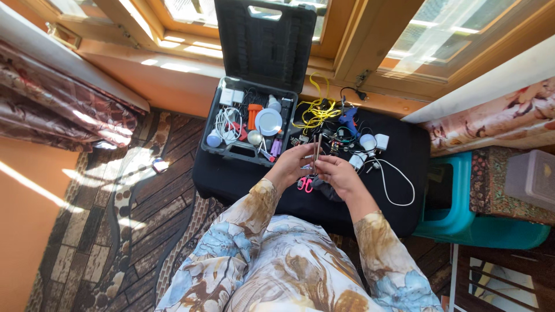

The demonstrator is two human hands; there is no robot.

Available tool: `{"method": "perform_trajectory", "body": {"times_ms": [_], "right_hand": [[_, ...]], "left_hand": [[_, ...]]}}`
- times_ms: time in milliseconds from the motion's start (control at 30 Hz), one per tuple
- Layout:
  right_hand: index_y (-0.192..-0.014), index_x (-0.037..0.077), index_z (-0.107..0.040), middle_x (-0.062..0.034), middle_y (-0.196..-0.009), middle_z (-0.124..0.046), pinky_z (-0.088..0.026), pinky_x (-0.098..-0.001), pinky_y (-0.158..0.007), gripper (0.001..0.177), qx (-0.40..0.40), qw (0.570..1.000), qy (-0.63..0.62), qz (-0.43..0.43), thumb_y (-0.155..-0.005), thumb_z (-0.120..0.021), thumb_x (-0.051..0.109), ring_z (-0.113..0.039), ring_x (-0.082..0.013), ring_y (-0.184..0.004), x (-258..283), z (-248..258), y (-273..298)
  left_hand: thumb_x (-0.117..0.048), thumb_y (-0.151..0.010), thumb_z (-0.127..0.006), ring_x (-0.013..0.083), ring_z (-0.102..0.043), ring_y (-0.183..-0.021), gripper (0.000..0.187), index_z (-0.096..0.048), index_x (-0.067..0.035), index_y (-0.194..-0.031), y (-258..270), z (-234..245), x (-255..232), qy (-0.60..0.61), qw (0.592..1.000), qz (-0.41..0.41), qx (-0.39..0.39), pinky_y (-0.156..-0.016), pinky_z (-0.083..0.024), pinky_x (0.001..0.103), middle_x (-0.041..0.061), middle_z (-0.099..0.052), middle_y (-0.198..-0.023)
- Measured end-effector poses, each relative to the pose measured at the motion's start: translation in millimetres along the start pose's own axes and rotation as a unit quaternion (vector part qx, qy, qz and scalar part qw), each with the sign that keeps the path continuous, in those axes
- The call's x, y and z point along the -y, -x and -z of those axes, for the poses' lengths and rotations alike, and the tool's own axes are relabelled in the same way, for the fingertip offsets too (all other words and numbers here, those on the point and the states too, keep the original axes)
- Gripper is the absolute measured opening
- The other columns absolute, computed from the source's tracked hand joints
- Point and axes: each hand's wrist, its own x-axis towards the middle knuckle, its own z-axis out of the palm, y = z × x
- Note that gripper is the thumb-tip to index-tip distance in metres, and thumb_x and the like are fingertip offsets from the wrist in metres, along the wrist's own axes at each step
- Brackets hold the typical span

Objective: The person handles and organizes various electronic components, including light bulbs, wires, and small circuit boards, while sitting on the floor with an open toolbox.

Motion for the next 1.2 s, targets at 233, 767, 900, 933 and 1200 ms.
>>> {"method": "perform_trajectory", "body": {"times_ms": [233, 767, 900, 933, 1200], "right_hand": [[-0.112, 0.008, -0.071, 0.0018, -0.093, -0.073, -0.054, -0.0238, -0.070, 0.017, 0.033, 0.990, -0.123, -0.061, -0.096, -0.065, 0.013, -0.065, -0.0065, -0.078, -32, 0, -45], [-0.098, 0.008, -0.077, -0.0104, -0.088, -0.074, -0.055, -0.0421, -0.075, 0.018, -0.199, 0.858, 0.473, 0.030, -0.083, -0.076, 0.018, -0.071, -0.0306, -0.083, -147, -86, -205], [-0.103, 0.009, -0.075, -0.0111, -0.095, -0.073, -0.055, -0.0447, -0.081, 0.022, -0.212, 0.841, 0.483, 0.117, -0.082, -0.073, 0.015, -0.070, -0.0335, -0.091, -144, -98, -211], [-0.105, 0.009, -0.075, -0.0110, -0.097, -0.073, -0.055, -0.0447, -0.081, 0.024, -0.217, 0.837, 0.478, 0.156, -0.081, -0.072, 0.013, -0.069, -0.0334, -0.092, -142, -100, -210], [-0.091, 0.012, -0.077, -0.0093, -0.094, -0.068, -0.052, -0.0460, -0.083, 0.015, -0.267, 0.772, 0.533, 0.219, -0.080, -0.079, 0.022, -0.065, -0.0334, -0.097, -158, -142, -223]], "left_hand": [[-0.024, -0.100, -0.052, 0.0290, -0.059, -0.130, 0.042, -0.059, -0.003, -0.136, 0, 100, 20, 0.136, 0.981, -0.010, -0.136, -0.103, -0.051, 0.048, 0.014, -0.062, -0.139], [-0.028, -0.099, -0.054, 0.0253, -0.060, -0.126, 0.044, -0.060, -0.006, -0.137, -20, 209, 22, 0.003, 0.965, 0.043, -0.257, -0.105, -0.046, 0.041, 0.012, -0.063, -0.140], [-0.027, -0.099, -0.055, 0.0255, -0.061, -0.124, 0.041, -0.060, -0.006, -0.134, -42, 232, 37, 0.009, 0.963, 0.047, -0.264, -0.103, -0.047, 0.041, 0.013, -0.064, -0.138], [-0.027, -0.099, -0.055, 0.0255, -0.061, -0.124, 0.041, -0.060, -0.006, -0.133, -46, 236, 41, 0.013, 0.963, 0.050, -0.266, -0.103, -0.047, 0.041, 0.013, -0.064, -0.138], [-0.025, -0.100, -0.053, 0.0281, -0.061, -0.125, 0.040, -0.059, -0.005, -0.135, -39, 258, 57, 0.043, 0.960, 0.069, -0.270, -0.103, -0.048, 0.042, 0.015, -0.063, -0.140]]}}
